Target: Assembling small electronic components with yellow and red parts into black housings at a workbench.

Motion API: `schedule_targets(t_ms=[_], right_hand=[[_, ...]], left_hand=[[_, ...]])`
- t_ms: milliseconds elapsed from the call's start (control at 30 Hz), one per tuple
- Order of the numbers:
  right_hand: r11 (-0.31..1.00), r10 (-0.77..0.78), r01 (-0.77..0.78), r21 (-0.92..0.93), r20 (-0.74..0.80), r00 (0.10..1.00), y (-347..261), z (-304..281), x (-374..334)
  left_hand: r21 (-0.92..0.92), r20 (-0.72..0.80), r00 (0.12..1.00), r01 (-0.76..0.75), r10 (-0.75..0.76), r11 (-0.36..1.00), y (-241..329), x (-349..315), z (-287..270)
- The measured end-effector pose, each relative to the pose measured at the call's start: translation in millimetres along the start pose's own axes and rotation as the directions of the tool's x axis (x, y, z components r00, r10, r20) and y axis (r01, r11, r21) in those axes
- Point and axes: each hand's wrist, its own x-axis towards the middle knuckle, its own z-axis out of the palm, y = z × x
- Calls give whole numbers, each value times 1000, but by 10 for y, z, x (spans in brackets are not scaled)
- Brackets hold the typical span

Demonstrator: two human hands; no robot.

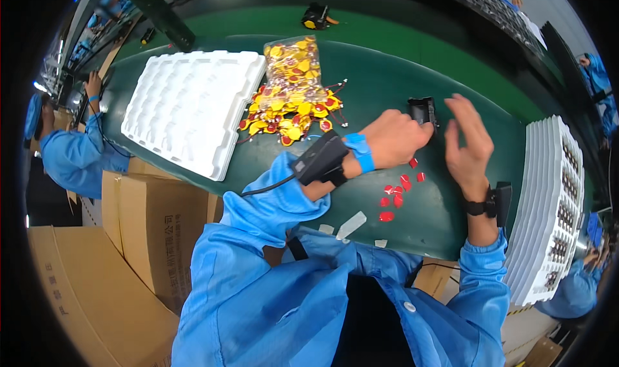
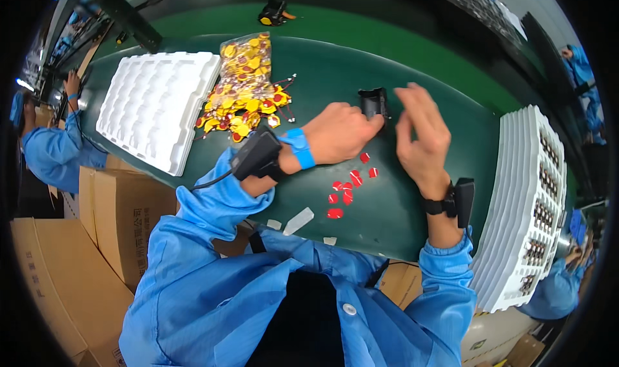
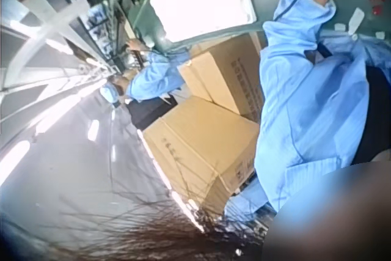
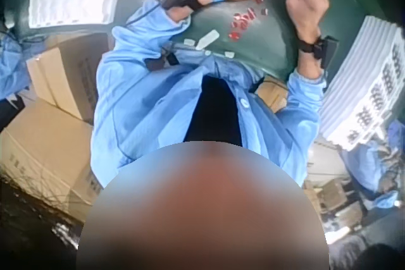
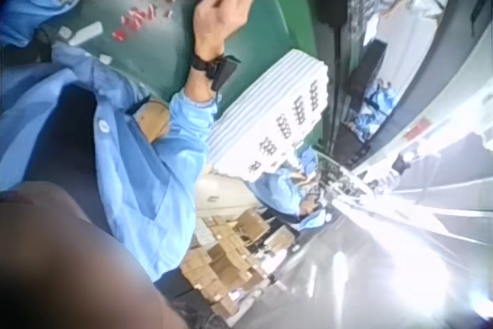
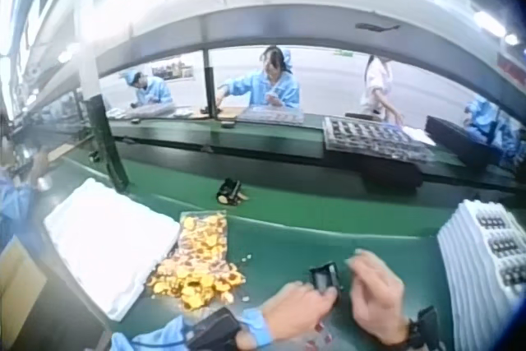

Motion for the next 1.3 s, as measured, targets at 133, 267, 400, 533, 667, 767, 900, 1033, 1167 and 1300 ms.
schedule_targets(t_ms=[133, 267, 400, 533, 667, 767, 900, 1033, 1167, 1300], right_hand=[[999, 34, -39, -21, -185, 982, -253, -8, 81], [973, 31, -56, 225, 116, 993, -685, 355, 421], [993, -11, -58, 99, 583, 813, -890, 941, 768], [1000, 5, -20, 14, 706, 708, -797, 1314, 813], [999, -19, -15, 39, 732, 681, -846, 1294, 828], [999, -26, 6, 33, 652, 758, -653, 1104, 796], [973, -153, 69, 221, 389, 908, -741, 959, 818], [868, 172, -212, 450, 128, 977, -653, 262, 693], [687, 460, -432, 583, 111, 881, -302, -274, 413], [827, 471, -503, 253, 178, 864, 260, -266, -159]], left_hand=[[39, -67, 997, 32, -30, 999, 15, 18, 160], [-396, -353, 933, -75, -76, 915, -112, 21, 453], [-994, 101, 968, 90, -232, -55, -311, -144, 980], [-487, -154, 987, -27, -55, 873, -411, -145, 914], [-712, -37, 973, 135, -229, 689, -484, -319, 1085], [-802, -16, 988, 81, -156, 592, -221, -241, 612], [-546, -130, 983, 41, -133, 837, -333, -22, 748], [-562, -274, 943, 4, -191, 827, -286, 88, 300], [-662, -39, 950, 208, -309, 721, -214, 15, -307], [-544, -109, 951, 186, -289, 818, -200, 73, -232]])
